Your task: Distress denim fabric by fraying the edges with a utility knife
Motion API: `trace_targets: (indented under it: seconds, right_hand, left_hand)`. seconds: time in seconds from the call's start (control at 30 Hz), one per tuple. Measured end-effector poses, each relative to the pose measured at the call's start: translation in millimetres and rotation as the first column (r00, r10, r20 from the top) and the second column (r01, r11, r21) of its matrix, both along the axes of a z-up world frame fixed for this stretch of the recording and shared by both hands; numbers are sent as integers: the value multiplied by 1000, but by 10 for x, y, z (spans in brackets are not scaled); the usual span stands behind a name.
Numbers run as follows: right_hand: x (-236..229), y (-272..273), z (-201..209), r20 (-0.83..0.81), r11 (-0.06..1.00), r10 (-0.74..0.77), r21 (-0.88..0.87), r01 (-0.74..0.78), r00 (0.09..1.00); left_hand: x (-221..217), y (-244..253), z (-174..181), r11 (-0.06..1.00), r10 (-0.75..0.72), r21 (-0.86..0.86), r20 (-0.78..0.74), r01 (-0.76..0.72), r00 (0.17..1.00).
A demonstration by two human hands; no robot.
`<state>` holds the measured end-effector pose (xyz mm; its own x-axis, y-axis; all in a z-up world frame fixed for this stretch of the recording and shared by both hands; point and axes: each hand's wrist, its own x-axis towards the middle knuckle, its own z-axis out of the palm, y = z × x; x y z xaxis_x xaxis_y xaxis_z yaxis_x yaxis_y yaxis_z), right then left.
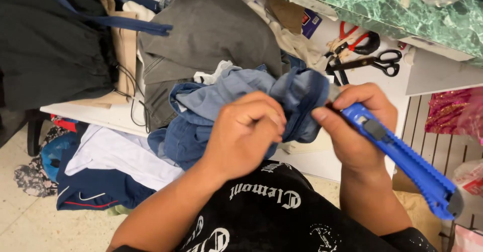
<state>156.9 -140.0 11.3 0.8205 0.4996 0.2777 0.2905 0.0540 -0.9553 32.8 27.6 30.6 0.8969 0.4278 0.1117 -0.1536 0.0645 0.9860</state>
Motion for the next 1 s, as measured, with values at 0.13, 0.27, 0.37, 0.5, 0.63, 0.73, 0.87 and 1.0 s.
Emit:
trace_targets:
  seconds: [0.13, 0.27, 0.37, 0.5, 0.63, 0.73, 0.87, 1.0]
  right_hand:
    - [-115, 41, -27, -28, 997, 59, -49, -61, 998]
    - [-96, 64, -257, -186, 980, 161, 149, -134, 969]
    - [-12, 69, -316, -256, 959, 237, 216, -184, 937]
    - [105, 127, -192, -128, 990, 133, -18, -136, 983]
    - [152, 112, -93, -36, 989, 2, -147, -7, 999]
    - [62, 52, 145, 156, 962, -1, -271, 44, 988]
    - [-103, -216, 322, 325, 969, 133, -240, -55, 936]
    - [-304, -8, 161, 363, 982, 33, -185, 37, 931]
  left_hand:
    - [57, -7, 24, 977, -52, 199, -130, 77, 990]
    - [142, 84, -244, 960, -279, -45, -259, 277, 925]
    - [209, 124, -385, 907, -403, -243, -265, 344, 876]
    - [288, 139, -344, 985, -144, 78, -134, 155, 980]
    - [373, 118, -314, 993, -114, 7, -100, 115, 988]
    - [420, 139, -281, 990, -132, -74, -169, 120, 977]
    - [447, 145, -221, 980, -185, -115, -232, 162, 955]
    - [474, 73, -40, 987, -138, -113, -251, 112, 958]
